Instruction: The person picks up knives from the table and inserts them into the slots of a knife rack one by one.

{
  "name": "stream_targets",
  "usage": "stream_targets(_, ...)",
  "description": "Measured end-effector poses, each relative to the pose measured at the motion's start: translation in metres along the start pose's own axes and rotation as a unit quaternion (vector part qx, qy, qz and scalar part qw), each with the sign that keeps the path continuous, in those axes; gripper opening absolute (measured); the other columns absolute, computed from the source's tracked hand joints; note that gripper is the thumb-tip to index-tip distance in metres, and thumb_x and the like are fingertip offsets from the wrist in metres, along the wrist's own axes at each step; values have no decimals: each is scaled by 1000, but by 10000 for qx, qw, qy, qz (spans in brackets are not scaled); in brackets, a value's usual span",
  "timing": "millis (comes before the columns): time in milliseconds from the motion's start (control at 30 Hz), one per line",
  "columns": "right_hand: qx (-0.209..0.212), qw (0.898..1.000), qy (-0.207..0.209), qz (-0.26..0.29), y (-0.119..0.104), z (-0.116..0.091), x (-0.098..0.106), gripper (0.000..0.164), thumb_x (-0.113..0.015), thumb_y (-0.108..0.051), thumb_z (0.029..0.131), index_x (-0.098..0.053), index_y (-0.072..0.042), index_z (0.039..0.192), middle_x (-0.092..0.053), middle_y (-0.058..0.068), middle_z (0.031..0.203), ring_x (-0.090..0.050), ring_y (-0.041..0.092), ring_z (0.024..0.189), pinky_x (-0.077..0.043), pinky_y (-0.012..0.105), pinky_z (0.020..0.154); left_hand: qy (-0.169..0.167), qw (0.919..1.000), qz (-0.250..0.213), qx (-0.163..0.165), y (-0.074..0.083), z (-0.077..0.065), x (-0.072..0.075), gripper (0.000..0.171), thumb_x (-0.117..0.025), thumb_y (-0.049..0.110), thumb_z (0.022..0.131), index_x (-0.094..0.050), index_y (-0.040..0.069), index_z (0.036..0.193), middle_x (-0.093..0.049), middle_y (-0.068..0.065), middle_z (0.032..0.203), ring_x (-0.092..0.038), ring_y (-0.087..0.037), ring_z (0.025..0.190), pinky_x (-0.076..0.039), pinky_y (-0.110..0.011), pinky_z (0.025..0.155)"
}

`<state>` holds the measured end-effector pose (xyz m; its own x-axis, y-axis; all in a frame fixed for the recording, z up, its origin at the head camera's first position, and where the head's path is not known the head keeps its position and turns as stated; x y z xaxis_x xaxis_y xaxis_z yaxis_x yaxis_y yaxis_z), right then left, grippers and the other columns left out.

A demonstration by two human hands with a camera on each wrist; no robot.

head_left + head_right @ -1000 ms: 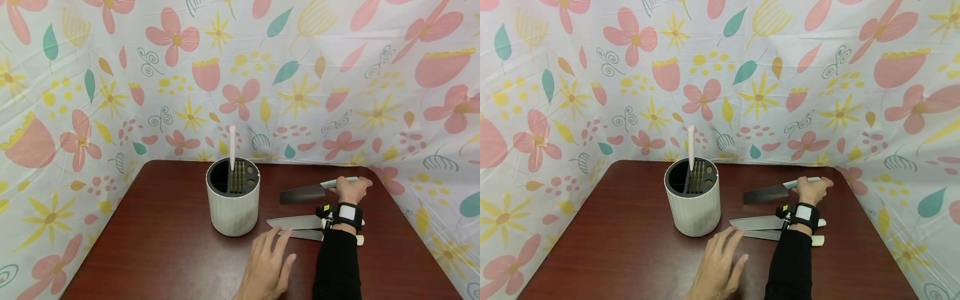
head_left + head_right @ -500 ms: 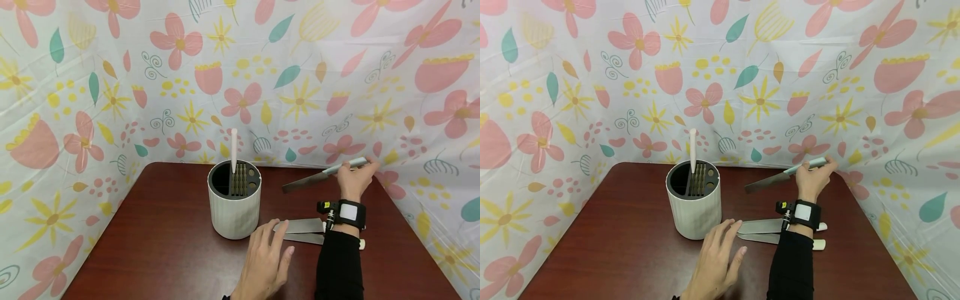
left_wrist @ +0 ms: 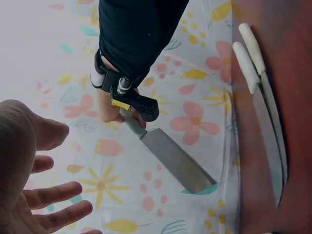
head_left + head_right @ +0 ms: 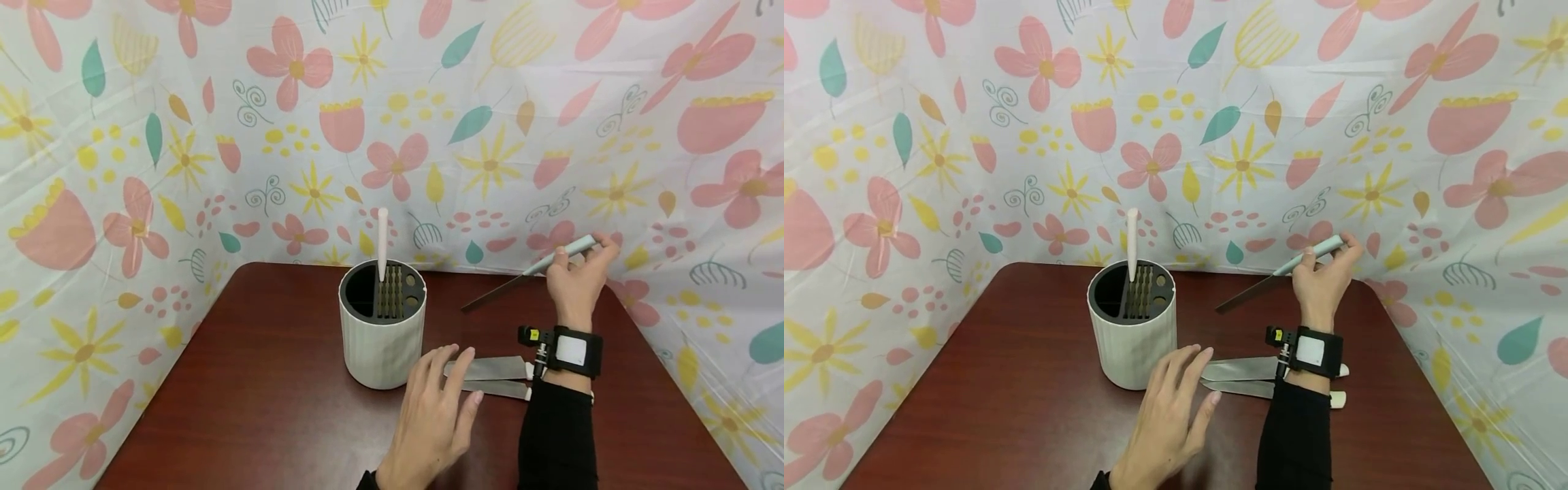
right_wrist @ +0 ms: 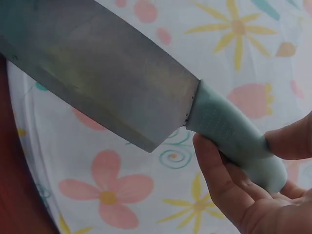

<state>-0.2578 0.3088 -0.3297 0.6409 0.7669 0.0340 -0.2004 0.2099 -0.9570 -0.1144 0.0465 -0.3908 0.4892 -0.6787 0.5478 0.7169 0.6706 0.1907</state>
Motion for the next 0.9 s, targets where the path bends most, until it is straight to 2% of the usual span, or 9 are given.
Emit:
stream_targets(133, 247, 9994, -186, 122, -14, -6, 0, 53, -52, -9, 101, -28, -27, 145, -48, -2, 126, -59, 16, 72, -47, 18, 58, 19, 10000, -16, 3, 1, 6, 2, 46, -48, 32, 106, -50, 12, 147, -59, -9, 136, -57, -25, 122, -49, -39, 102)
stream_targets(167, 330, 9991, -230, 130, -17, -7, -1, 54, -52, -9, 102, -28, -27, 146, -48, 0, 130, -59, 16, 73, -48, 18, 59, 30, 10000, -20, -2, 1, 8, 2, 48, -53, 31, 104, -50, 12, 148, -58, -9, 136, -57, -25, 122, -49, -38, 102)
stream_targets(333, 772, 9950, -505, 379, -26, -9, -3, 55, -50, -5, 102, -29, -26, 148, -46, 7, 143, -68, 10, 78, -56, 17, 68, 53, 10000, -31, -54, 3, 14, 4, 48, -53, 30, 104, -49, 11, 148, -58, -9, 136, -57, -25, 122, -48, -38, 104)
stream_targets(400, 1005, 9924, -603, 375, -29, -11, -5, 55, -49, -3, 102, -29, -25, 148, -47, 8, 143, -70, 6, 79, -57, 17, 69, 51, 10000, -57, -45, 3, 15, 4, 48, -51, 31, 105, -49, 11, 149, -58, -9, 137, -57, -25, 122, -48, -38, 104)
stream_targets(500, 1359, 9882, -657, 271, -35, -15, -9, 56, -49, -2, 102, -30, -23, 149, -50, 9, 143, -71, 2, 79, -57, 16, 69, 51, 9999, -106, -37, 4, 17, 5, 53, -59, 29, 101, -48, 12, 150, -57, -10, 138, -57, -25, 123, -49, -38, 104)
stream_targets(633, 1749, 9810, -811, 221, -45, -24, -12, 56, -50, -2, 102, -30, -22, 151, -50, 9, 144, -71, 5, 84, -55, 15, 69, 20, 9998, -186, -23, 4, 21, 6, 60, -66, 27, 96, -46, 12, 151, -56, -10, 140, -56, -25, 125, -50, -39, 103)
stream_targets(900, 2383, 9630, -1245, 166, -62, -41, -18, 58, -48, 0, 102, -29, -21, 153, -51, 5, 143, -71, 6, 92, -54, 16, 70, -60, 9997, -224, 4, 4, 27, 6, 58, -61, 29, 100, -43, 12, 153, -55, -11, 141, -56, -26, 125, -50, -40, 104)
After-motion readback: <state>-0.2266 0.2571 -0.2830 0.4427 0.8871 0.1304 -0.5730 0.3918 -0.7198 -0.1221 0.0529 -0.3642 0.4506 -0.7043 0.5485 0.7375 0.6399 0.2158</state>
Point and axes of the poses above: each hand's wrist, its own z-axis towards the middle knuckle, its own x-axis out of the back of the hand, y = z × x, the point moved 4 cm from there along z, towards the middle knuckle
